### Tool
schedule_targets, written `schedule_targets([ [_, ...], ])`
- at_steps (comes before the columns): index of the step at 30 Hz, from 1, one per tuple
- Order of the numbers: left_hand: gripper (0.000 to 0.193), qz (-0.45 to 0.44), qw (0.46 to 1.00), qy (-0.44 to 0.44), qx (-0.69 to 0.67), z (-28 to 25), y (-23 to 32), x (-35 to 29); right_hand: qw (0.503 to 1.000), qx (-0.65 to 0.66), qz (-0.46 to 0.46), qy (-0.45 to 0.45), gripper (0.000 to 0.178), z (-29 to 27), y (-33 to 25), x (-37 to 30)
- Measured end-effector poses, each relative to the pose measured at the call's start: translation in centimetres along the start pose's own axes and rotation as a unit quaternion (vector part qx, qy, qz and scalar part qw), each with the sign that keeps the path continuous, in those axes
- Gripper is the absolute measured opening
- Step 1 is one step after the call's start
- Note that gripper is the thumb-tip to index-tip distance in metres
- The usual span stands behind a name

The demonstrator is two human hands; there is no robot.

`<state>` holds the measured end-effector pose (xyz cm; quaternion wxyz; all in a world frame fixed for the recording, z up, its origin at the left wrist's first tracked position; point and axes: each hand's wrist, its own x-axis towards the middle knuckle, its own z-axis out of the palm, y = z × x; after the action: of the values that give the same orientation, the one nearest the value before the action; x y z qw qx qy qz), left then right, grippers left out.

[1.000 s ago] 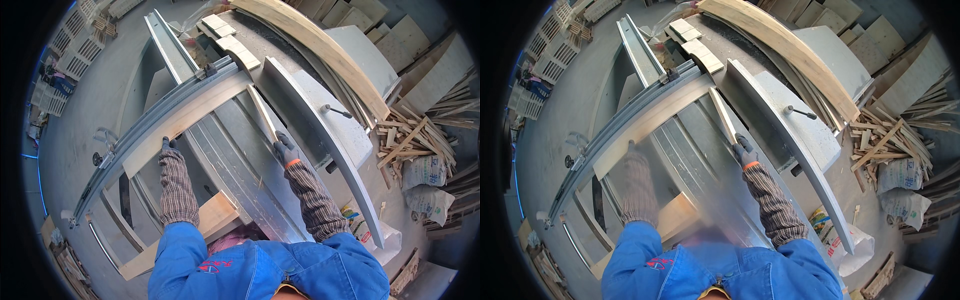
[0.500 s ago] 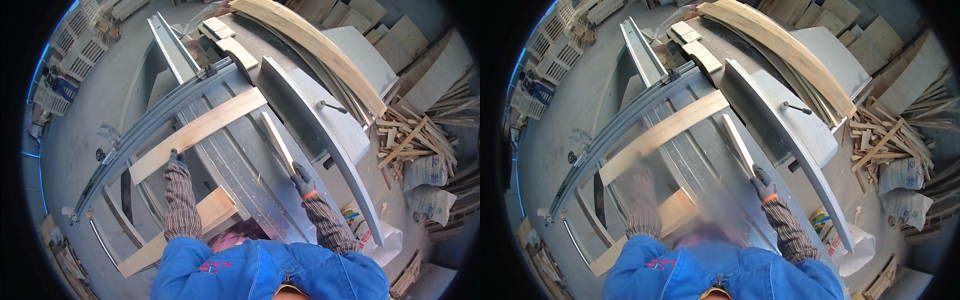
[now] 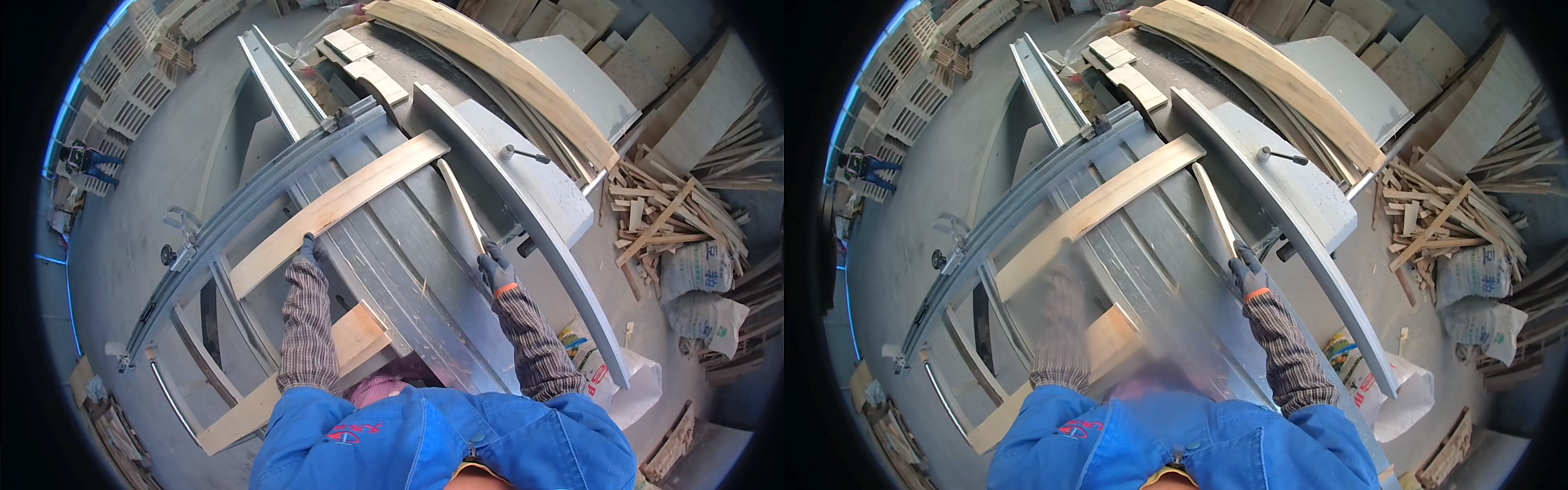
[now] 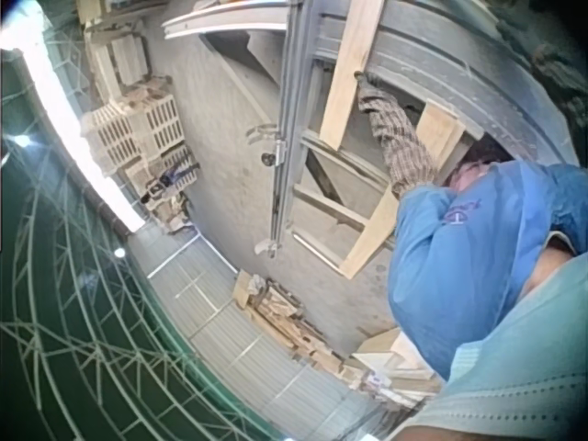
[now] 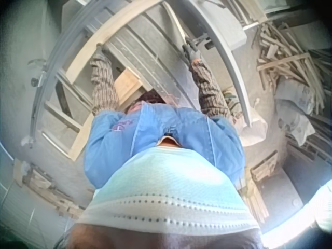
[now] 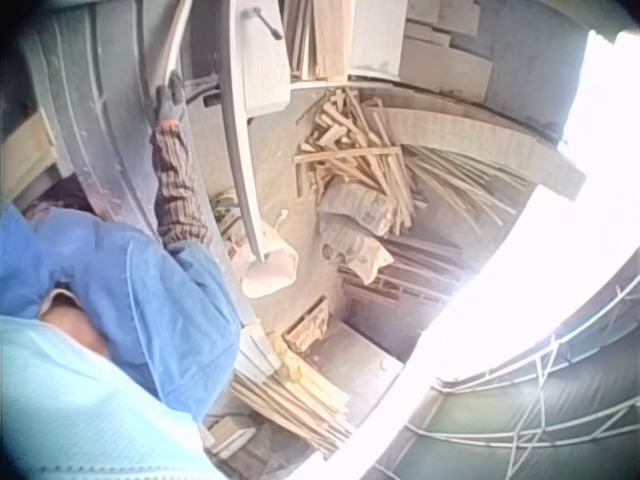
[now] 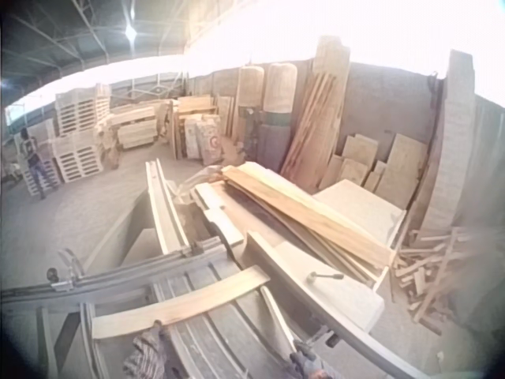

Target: The person uses a table saw to cut multiple small wooden pieces, guiding each piece through the blade with a push stick. After cutting, the person collects the pieces and places them into a white bag.

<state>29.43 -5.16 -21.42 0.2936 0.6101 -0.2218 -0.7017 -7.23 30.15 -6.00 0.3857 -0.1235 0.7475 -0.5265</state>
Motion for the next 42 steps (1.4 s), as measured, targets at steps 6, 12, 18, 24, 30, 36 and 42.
schedule_targets([
  [6,0.044,0.434,0.686,0.066,0.581,6.6,5.8,-12.5,0.999,0.014,0.051,-0.009,0.059,-0.2,-1.0,0.1],
  [12,0.069,0.399,0.486,0.008,0.777,11.1,7.5,-10.4,0.998,0.016,0.061,0.0,0.057,0.1,-2.3,-0.8],
  [18,0.057,0.444,0.465,-0.014,0.766,15.6,7.4,-10.1,0.999,0.015,0.052,0.008,0.059,-0.8,-2.0,1.2],
  [24,0.054,0.443,0.395,0.015,0.805,16.4,10.4,-9.4,0.999,0.026,0.045,0.001,0.059,0.3,-3.7,3.9],
  [30,0.065,0.34,0.413,0.071,0.842,18.6,13.2,-10.0,0.995,0.075,0.064,-0.008,0.054,2.0,-5.9,7.2],
  [36,0.07,0.34,0.424,0.056,0.838,18.5,14.1,-9.7,0.998,0.041,0.052,0.021,0.053,2.1,-5.5,7.6],
  [42,0.074,0.312,0.431,0.061,0.845,19.2,15.8,-9.2,0.999,0.022,0.045,0.009,0.055,3.0,-5.0,7.5],
])
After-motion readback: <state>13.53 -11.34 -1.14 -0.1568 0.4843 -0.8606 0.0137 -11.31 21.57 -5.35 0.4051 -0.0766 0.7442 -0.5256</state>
